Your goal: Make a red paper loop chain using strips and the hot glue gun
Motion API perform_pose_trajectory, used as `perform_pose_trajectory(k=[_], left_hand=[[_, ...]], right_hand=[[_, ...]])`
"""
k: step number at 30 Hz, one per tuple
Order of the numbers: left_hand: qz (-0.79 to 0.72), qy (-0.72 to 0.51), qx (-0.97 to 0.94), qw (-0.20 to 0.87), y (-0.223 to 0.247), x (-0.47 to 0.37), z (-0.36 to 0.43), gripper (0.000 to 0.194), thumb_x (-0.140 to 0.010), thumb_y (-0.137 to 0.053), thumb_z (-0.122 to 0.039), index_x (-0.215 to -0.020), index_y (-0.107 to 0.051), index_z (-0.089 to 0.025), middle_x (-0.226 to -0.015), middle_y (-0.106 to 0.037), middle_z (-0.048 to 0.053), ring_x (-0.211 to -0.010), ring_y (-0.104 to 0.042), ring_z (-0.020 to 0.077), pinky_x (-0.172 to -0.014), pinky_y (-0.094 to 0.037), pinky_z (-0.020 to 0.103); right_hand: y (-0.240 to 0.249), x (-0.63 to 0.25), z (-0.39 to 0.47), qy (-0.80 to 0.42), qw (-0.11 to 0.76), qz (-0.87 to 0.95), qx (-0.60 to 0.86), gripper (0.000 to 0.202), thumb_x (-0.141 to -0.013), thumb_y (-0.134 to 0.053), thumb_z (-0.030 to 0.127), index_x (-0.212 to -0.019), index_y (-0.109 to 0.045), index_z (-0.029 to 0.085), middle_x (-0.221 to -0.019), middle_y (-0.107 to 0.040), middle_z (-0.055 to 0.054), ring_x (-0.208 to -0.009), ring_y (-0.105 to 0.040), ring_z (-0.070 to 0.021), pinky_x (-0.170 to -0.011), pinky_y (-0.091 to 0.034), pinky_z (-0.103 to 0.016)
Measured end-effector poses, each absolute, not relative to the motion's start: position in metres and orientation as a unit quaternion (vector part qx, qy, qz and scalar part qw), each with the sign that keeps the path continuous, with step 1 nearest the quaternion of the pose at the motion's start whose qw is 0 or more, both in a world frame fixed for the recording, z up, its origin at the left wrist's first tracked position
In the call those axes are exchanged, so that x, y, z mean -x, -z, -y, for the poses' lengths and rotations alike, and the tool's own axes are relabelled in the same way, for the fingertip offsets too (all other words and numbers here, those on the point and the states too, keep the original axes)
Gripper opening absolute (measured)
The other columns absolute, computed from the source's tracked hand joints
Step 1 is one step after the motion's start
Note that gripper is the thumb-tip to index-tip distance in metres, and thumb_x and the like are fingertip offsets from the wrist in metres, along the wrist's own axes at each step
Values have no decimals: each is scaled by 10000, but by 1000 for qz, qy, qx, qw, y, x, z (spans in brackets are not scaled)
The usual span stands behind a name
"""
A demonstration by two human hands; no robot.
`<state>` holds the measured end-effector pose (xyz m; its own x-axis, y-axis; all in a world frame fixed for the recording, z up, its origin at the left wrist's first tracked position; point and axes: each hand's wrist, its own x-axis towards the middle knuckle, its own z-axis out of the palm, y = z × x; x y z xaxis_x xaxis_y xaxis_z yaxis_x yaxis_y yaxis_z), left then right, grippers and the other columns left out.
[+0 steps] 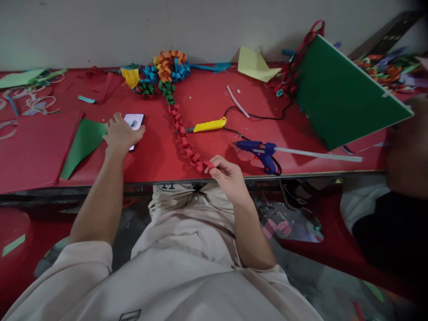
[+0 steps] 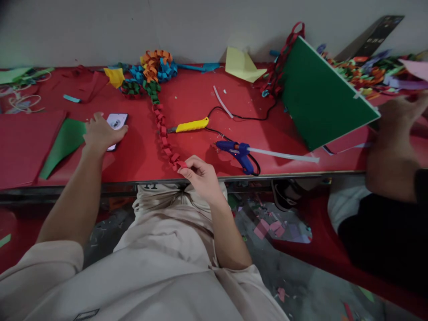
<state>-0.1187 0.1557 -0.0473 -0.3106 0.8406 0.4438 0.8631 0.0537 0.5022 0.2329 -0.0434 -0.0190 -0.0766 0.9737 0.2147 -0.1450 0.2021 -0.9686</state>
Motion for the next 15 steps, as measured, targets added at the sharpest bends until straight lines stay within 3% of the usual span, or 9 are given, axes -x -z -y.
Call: perform_pose_trajectory(k=[6, 8, 11, 13, 15], left_hand=[[725, 385, 571, 8, 44, 109, -147, 1099, -416, -946, -705, -1257, -562, -111, -1273, -645, 249, -1240, -450, 473, -970, -202, 872], [730, 362, 580, 12, 34, 99, -131, 1031, -518, -932, -668, -1299, -561, -106, -1355, -605, 272, -1268, -437, 496, -961, -221, 868], [691, 358, 627, 44, 19, 83, -101, 748, -795, -793, -574, -1370, -558, -158, -1475, -532, 251, -1332, -413, 492, -980, -273, 812], [673, 368, 640, 43, 13, 78, -91, 705, -828, -767, -574, -1372, -561, -175, -1469, -538, 225, -1337, -405, 482, -1008, -257, 795], [701, 367, 611, 22, 10, 79, -93, 836, -748, -836, -611, -1375, -548, -137, -1467, -535, 242, -1342, -387, 500, -1035, -192, 821]], right_hand=[[19, -234, 43, -497, 552, 547, 386, 430, -846, -786, 602, -742, -687, 197, -799, -589, -7, -772, -534, -153, -738, -393, -304], [21, -234, 44, -488, 559, 547, 387, 421, -850, -797, 572, -713, -668, 196, -785, -566, 2, -756, -514, -147, -723, -374, -300], [26, -233, 45, -461, 577, 555, 383, 433, -868, -785, 559, -685, -636, 196, -767, -543, 7, -734, -485, -144, -699, -345, -300], [28, -233, 45, -448, 582, 561, 381, 427, -889, -762, 559, -698, -631, 200, -766, -545, 6, -731, -483, -147, -696, -340, -304], [30, -233, 45, -444, 577, 566, 386, 421, -901, -748, 561, -713, -628, 204, -770, -548, 5, -734, -484, -150, -698, -343, -306]])
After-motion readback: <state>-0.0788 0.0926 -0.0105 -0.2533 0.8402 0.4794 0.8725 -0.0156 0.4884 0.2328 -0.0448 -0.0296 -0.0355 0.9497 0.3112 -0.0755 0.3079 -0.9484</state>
